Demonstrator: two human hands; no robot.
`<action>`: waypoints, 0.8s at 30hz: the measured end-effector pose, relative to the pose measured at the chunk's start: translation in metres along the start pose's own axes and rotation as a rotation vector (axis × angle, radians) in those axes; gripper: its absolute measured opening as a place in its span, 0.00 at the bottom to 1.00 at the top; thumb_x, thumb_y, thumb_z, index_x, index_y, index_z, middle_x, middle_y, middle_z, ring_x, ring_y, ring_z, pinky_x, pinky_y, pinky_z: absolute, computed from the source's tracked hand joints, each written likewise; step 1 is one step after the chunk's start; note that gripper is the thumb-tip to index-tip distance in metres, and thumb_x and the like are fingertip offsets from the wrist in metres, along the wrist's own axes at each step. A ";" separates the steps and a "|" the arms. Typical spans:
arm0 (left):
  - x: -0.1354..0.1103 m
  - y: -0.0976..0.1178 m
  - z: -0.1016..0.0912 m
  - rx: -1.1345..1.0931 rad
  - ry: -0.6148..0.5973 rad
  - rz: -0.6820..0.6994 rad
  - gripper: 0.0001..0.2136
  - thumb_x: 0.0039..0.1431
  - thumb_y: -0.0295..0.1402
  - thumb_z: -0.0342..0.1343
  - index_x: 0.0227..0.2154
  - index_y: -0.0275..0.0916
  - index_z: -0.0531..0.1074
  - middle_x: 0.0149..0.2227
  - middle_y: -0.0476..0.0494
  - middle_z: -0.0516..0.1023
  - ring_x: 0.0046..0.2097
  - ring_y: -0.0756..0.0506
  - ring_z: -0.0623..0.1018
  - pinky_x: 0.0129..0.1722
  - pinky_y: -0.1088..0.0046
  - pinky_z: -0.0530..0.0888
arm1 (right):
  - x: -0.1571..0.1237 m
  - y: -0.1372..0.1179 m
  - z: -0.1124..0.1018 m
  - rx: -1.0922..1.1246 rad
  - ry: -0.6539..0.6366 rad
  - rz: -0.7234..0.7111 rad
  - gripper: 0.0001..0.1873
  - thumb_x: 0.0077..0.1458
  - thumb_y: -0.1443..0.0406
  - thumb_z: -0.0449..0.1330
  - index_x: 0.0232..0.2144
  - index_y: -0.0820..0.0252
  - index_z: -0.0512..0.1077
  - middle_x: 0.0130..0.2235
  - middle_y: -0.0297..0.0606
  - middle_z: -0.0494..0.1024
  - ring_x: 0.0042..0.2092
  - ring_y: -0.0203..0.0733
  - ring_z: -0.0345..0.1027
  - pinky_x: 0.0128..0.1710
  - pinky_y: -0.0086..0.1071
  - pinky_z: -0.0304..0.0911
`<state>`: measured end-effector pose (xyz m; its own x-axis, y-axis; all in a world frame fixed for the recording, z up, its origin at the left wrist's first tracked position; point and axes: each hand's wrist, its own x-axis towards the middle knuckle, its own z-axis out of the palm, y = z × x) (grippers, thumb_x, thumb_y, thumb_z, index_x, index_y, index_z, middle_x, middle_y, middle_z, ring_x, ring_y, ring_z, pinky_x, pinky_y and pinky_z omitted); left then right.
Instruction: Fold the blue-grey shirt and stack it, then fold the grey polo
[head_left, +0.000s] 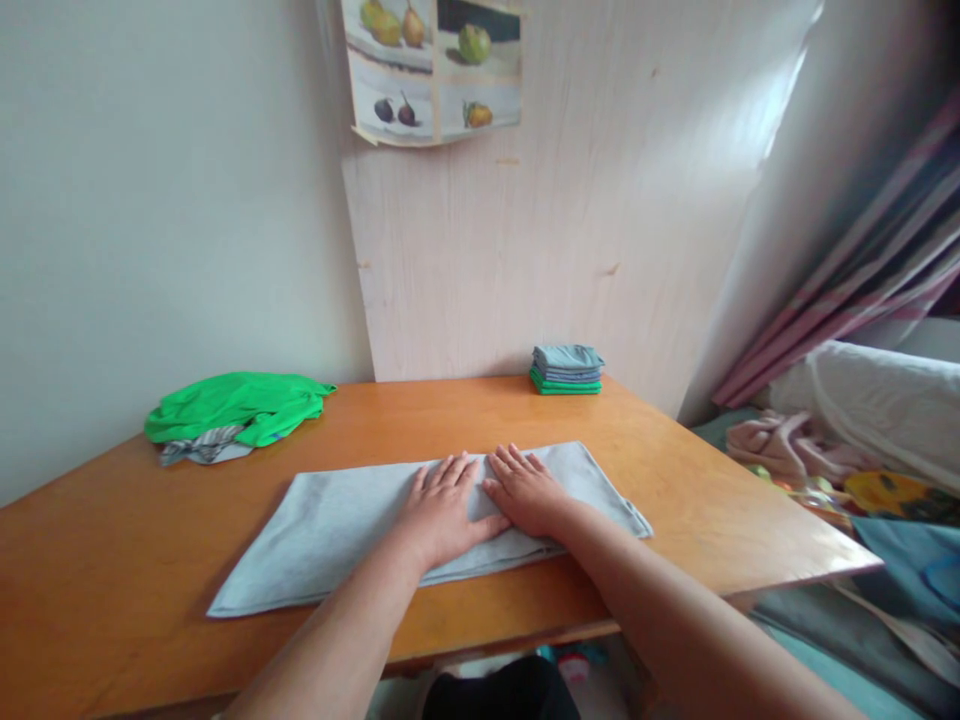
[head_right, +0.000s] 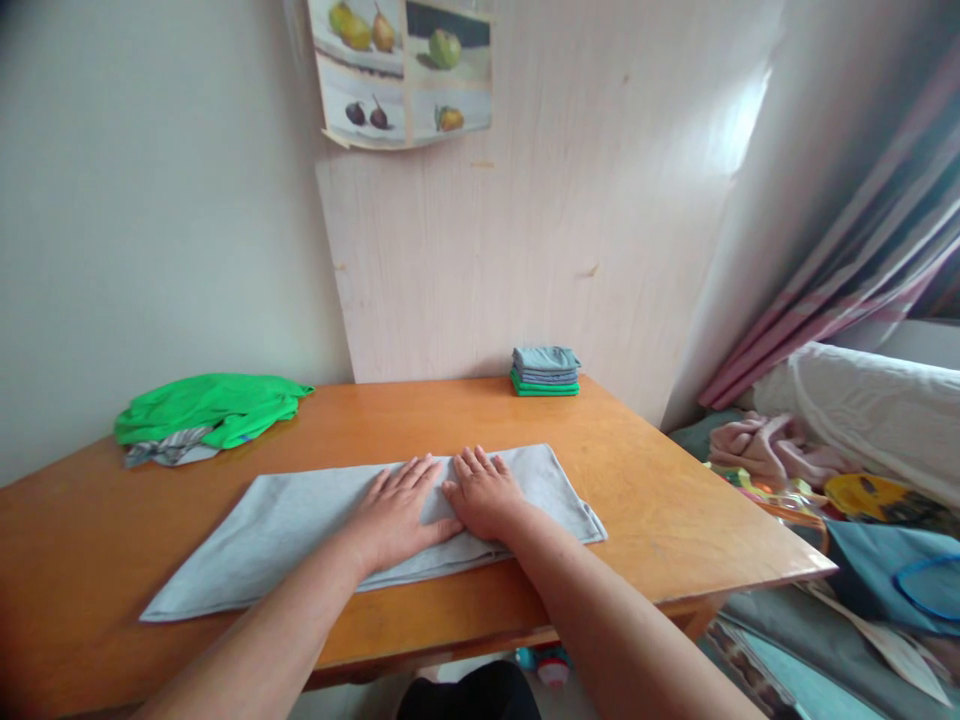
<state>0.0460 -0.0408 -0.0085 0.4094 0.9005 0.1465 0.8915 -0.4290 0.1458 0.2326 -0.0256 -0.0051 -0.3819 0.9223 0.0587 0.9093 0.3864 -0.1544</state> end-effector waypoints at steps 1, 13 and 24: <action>0.000 0.000 0.000 0.002 -0.001 0.001 0.47 0.55 0.70 0.41 0.71 0.46 0.52 0.74 0.41 0.49 0.73 0.33 0.51 0.69 0.46 0.50 | 0.000 0.000 0.000 0.006 0.003 0.002 0.35 0.71 0.51 0.39 0.71 0.66 0.52 0.73 0.49 0.49 0.74 0.51 0.35 0.70 0.51 0.38; 0.002 0.001 -0.006 0.012 -0.058 -0.028 0.50 0.53 0.72 0.39 0.71 0.45 0.51 0.74 0.42 0.47 0.73 0.32 0.49 0.69 0.45 0.46 | -0.031 0.047 -0.005 -0.039 0.045 0.302 0.42 0.67 0.41 0.38 0.71 0.61 0.52 0.73 0.47 0.48 0.74 0.52 0.35 0.70 0.58 0.30; 0.002 0.005 -0.011 0.002 -0.092 -0.037 0.51 0.52 0.72 0.39 0.72 0.44 0.49 0.74 0.42 0.44 0.73 0.32 0.47 0.69 0.46 0.46 | -0.049 0.080 -0.009 -0.096 0.004 0.509 0.44 0.65 0.39 0.34 0.73 0.59 0.45 0.74 0.45 0.43 0.74 0.54 0.31 0.66 0.68 0.26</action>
<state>0.0486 -0.0420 0.0037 0.3925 0.9184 0.0506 0.9065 -0.3956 0.1477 0.3257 -0.0401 -0.0110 0.1129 0.9936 0.0035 0.9910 -0.1124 -0.0731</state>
